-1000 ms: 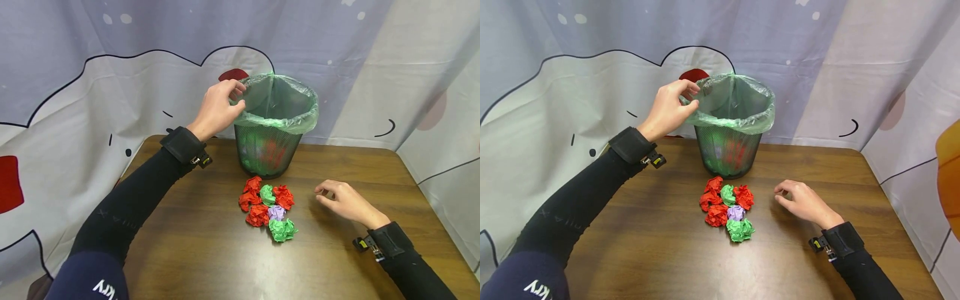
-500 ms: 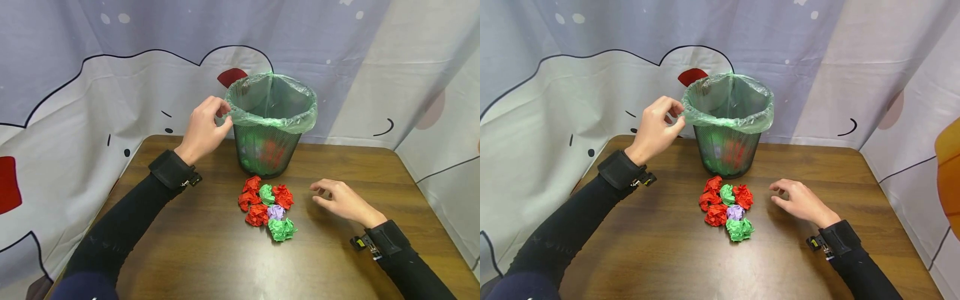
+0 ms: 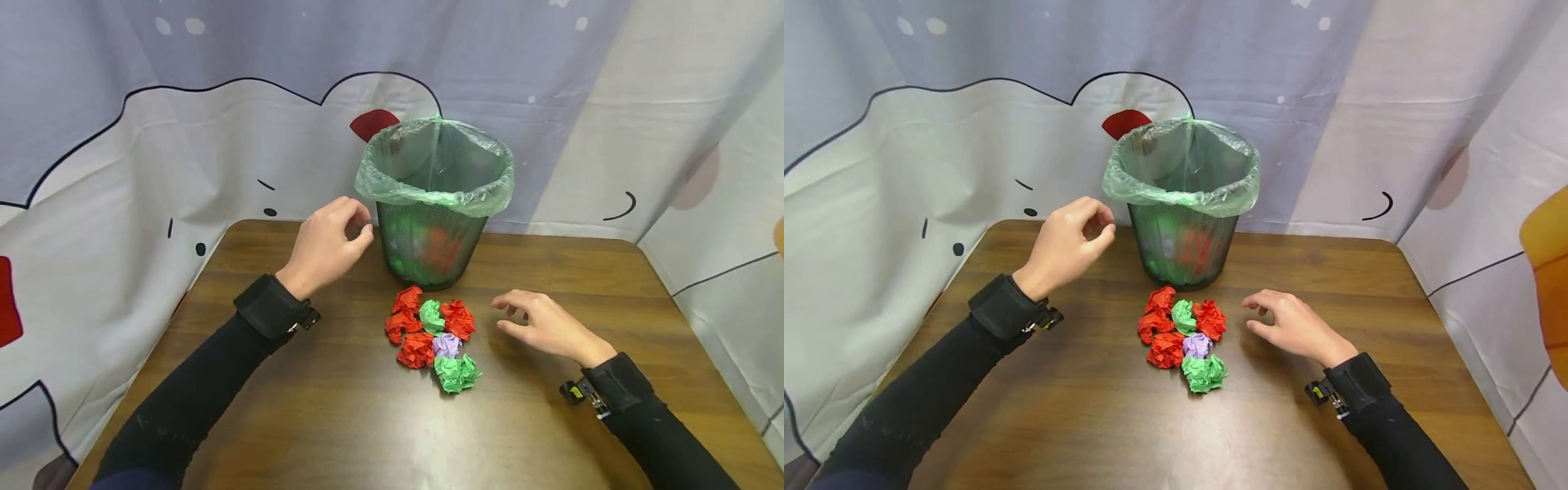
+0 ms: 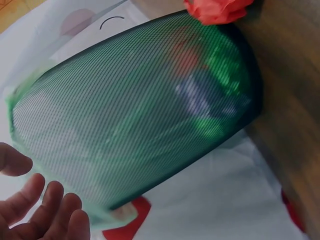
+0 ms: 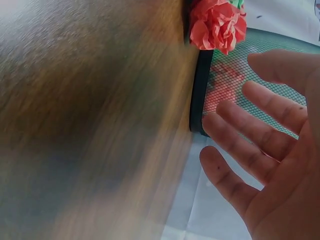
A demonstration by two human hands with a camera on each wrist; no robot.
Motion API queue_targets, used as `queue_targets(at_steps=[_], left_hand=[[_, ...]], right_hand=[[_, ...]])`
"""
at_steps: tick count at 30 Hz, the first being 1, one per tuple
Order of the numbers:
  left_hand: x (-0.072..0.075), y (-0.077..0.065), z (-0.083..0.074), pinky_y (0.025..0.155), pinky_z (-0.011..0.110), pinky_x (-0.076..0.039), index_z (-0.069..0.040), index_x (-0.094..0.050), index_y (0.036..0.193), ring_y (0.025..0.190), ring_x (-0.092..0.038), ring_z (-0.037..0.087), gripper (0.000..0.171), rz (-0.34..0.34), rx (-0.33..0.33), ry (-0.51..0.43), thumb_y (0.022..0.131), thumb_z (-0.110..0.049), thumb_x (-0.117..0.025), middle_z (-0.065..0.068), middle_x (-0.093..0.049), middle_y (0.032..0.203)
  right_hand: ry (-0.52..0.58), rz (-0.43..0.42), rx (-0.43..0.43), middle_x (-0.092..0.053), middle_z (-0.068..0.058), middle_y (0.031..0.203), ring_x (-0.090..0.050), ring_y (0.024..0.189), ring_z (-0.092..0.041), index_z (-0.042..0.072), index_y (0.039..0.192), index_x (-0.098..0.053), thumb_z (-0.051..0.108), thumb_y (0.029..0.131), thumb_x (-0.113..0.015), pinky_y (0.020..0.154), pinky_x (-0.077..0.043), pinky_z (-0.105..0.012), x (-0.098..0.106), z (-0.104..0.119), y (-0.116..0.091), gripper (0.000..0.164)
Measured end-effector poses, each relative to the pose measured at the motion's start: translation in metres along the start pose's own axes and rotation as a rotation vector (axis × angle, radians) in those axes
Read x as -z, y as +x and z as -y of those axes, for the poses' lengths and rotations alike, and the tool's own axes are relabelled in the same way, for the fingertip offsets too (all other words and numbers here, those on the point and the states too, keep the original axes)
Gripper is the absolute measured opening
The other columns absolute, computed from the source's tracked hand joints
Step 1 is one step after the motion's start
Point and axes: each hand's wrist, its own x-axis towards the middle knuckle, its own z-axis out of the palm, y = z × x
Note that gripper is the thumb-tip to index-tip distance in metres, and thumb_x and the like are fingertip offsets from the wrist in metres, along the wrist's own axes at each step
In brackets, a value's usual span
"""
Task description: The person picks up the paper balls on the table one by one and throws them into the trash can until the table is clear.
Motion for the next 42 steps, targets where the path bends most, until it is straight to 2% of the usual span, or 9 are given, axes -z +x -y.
queue_targets(at_steps=[9,15,20,30,37,42], left_hand=[[-0.021,-0.019,0.006,0.073,0.036,-0.049,-0.017,-0.065,0.095,0.085,-0.059,0.016,0.007,0.100,0.049,0.016,0.092,-0.022,-0.063,-0.001,-0.064,0.092],[-0.032,-0.031,0.010,0.073,0.037,-0.050,-0.017,-0.065,0.095,0.087,-0.061,0.019,0.007,0.136,0.069,0.016,0.091,-0.022,-0.064,0.000,-0.065,0.093],[-0.041,-0.038,0.011,0.073,0.037,-0.050,-0.017,-0.066,0.097,0.088,-0.063,0.021,0.010,0.170,0.083,0.007,0.091,-0.024,-0.064,0.001,-0.066,0.094],[-0.044,-0.045,0.016,0.072,0.037,-0.049,-0.017,-0.067,0.096,0.087,-0.064,0.024,0.008,0.168,0.119,-0.007,0.091,-0.023,-0.064,0.000,-0.065,0.092],[-0.044,-0.047,0.018,0.072,0.036,-0.049,-0.018,-0.067,0.096,0.085,-0.062,0.019,0.009,0.160,0.120,0.002,0.091,-0.025,-0.065,0.000,-0.066,0.093],[-0.043,-0.047,0.020,0.072,0.036,-0.049,-0.018,-0.067,0.097,0.086,-0.062,0.020,0.009,0.170,0.131,-0.006,0.092,-0.025,-0.064,0.002,-0.067,0.094]], right_hand=[[0.017,0.030,0.041,-0.067,-0.004,0.124,-0.065,0.104,-0.024,0.017,0.130,-0.063,0.021,0.088,-0.077,0.084,-0.054,-0.044,-0.002,0.008,0.008,0.044],[0.021,0.063,0.069,-0.056,-0.001,0.143,-0.054,0.130,-0.025,0.019,0.142,-0.056,0.025,0.086,-0.078,0.103,-0.047,-0.050,-0.006,0.017,0.016,0.060],[0.005,0.092,0.085,-0.047,-0.006,0.151,-0.045,0.138,-0.029,0.021,0.148,-0.050,0.026,0.083,-0.080,0.107,-0.042,-0.056,-0.012,0.024,0.023,0.071],[-0.029,0.143,0.112,-0.044,-0.005,0.154,-0.044,0.139,-0.027,0.026,0.151,-0.046,0.026,0.080,-0.084,0.104,-0.046,-0.052,-0.021,0.032,0.036,0.080],[-0.081,0.157,0.124,-0.052,-0.004,0.146,-0.050,0.133,-0.026,0.022,0.146,-0.052,0.025,0.081,-0.083,0.104,-0.047,-0.049,-0.029,0.033,0.040,0.072],[-0.069,0.151,0.121,-0.055,-0.001,0.138,-0.056,0.124,-0.021,0.021,0.143,-0.055,0.022,0.081,-0.082,0.098,-0.050,-0.045,-0.032,0.033,0.042,0.068]])
